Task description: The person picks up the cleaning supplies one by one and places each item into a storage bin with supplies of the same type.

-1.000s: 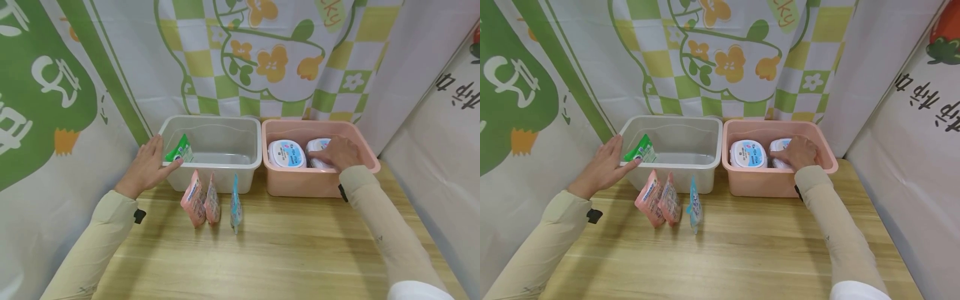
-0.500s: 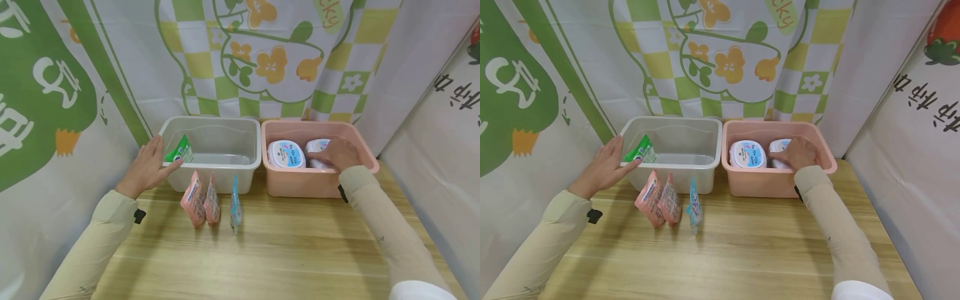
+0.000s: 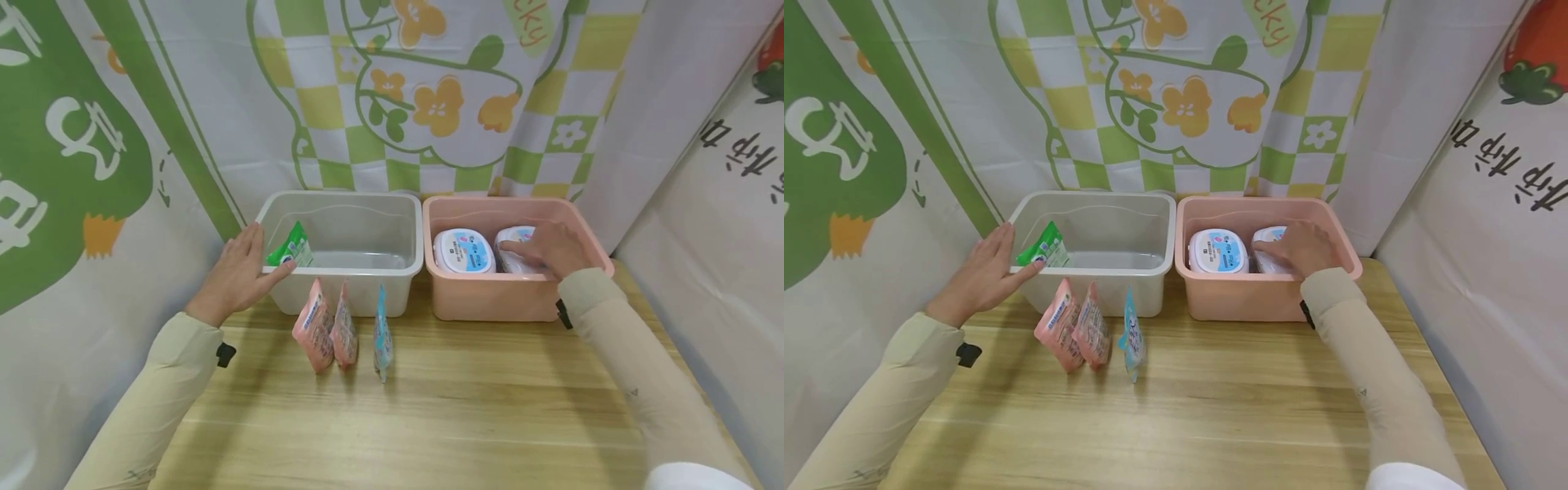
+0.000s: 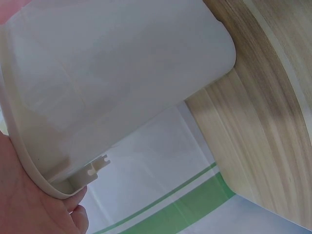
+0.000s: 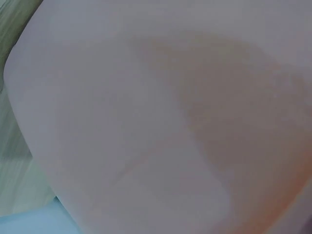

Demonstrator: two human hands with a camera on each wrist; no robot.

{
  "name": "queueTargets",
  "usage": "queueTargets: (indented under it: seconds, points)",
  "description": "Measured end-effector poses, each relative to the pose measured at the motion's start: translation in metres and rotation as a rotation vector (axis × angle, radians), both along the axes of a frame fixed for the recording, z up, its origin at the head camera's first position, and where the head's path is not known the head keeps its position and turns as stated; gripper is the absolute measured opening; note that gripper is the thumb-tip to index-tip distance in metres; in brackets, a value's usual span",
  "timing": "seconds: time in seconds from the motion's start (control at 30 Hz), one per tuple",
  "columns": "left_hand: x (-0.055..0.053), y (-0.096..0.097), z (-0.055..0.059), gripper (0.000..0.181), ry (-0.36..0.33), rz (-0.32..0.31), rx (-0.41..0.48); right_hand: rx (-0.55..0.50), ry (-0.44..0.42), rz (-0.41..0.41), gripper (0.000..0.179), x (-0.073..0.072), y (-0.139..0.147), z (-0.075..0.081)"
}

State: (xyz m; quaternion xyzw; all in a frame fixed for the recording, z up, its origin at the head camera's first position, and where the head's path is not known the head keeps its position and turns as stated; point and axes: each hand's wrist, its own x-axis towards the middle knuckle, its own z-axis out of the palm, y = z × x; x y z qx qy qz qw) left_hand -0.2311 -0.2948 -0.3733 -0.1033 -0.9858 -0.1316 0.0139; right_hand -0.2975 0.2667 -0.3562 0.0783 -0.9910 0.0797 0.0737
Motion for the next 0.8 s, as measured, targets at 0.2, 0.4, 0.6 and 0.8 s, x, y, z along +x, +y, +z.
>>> queueTargets:
  seconds: [0.2, 0.4, 0.6, 0.8]
  points:
    - [0.000, 0.000, 0.000, 0.108, 0.002, 0.001, -0.010, -0.145, -0.137, -0.044, 0.076, -0.005, -0.002, 0.013]
    - [0.001, 0.001, 0.001, 0.107, -0.002, 0.001, -0.016, -0.087, -0.112, 0.037, 0.072, 0.002, -0.003, 0.021]
    - [0.001, 0.001, 0.000, 0.107, -0.005, -0.001, -0.016, -0.104, -0.079, 0.123, 0.070, 0.012, -0.001, 0.023]
    - [0.002, 0.001, 0.000, 0.107, 0.006, 0.002, -0.004, -0.165, -0.078, 0.198, 0.063, 0.018, 0.006, 0.022]
